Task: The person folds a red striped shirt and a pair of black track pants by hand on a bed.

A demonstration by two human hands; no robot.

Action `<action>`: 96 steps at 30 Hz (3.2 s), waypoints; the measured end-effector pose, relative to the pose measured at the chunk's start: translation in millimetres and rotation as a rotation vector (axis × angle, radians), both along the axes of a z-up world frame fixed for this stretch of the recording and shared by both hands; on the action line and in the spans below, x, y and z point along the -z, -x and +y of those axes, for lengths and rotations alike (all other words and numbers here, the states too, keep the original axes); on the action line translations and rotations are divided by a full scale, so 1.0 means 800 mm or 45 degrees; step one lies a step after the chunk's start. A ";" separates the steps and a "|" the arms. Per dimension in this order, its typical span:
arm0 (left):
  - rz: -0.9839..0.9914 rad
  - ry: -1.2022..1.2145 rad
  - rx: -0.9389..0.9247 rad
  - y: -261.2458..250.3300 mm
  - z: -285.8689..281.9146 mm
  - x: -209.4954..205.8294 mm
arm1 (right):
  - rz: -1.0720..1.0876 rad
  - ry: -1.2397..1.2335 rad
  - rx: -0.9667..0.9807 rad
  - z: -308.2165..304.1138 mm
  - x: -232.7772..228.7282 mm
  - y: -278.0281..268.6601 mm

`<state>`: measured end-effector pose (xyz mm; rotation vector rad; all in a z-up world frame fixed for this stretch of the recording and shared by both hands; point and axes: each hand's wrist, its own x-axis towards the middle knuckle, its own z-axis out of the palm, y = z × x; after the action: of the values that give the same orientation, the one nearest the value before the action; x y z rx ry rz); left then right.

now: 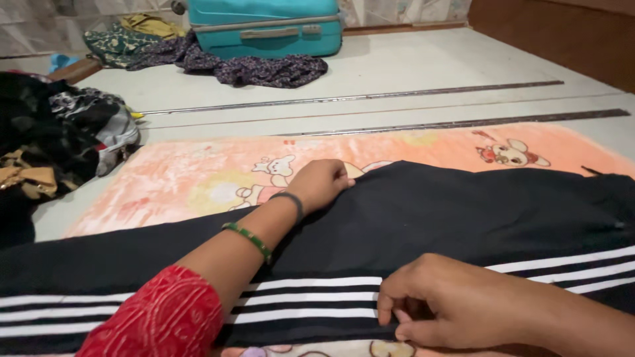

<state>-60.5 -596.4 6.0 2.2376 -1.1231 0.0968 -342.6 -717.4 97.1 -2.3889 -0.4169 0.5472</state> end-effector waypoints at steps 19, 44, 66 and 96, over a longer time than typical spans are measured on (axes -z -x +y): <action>-0.447 0.494 0.193 0.107 -0.015 -0.055 | -0.622 -0.163 0.244 -0.041 0.010 -0.023; -0.186 -0.455 0.087 0.144 -0.035 -0.012 | -0.014 1.000 0.741 -0.279 0.050 0.092; -0.182 -0.530 0.087 0.144 -0.036 -0.017 | -0.612 1.280 0.614 -0.360 0.096 0.021; -0.253 -0.529 0.096 0.140 -0.037 -0.009 | -0.485 1.296 0.579 -0.337 0.104 0.070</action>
<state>-172.2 -625.8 13.5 2.5893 -1.4407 0.0592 -398.9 -986.9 13.7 -3.4283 0.3672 0.0588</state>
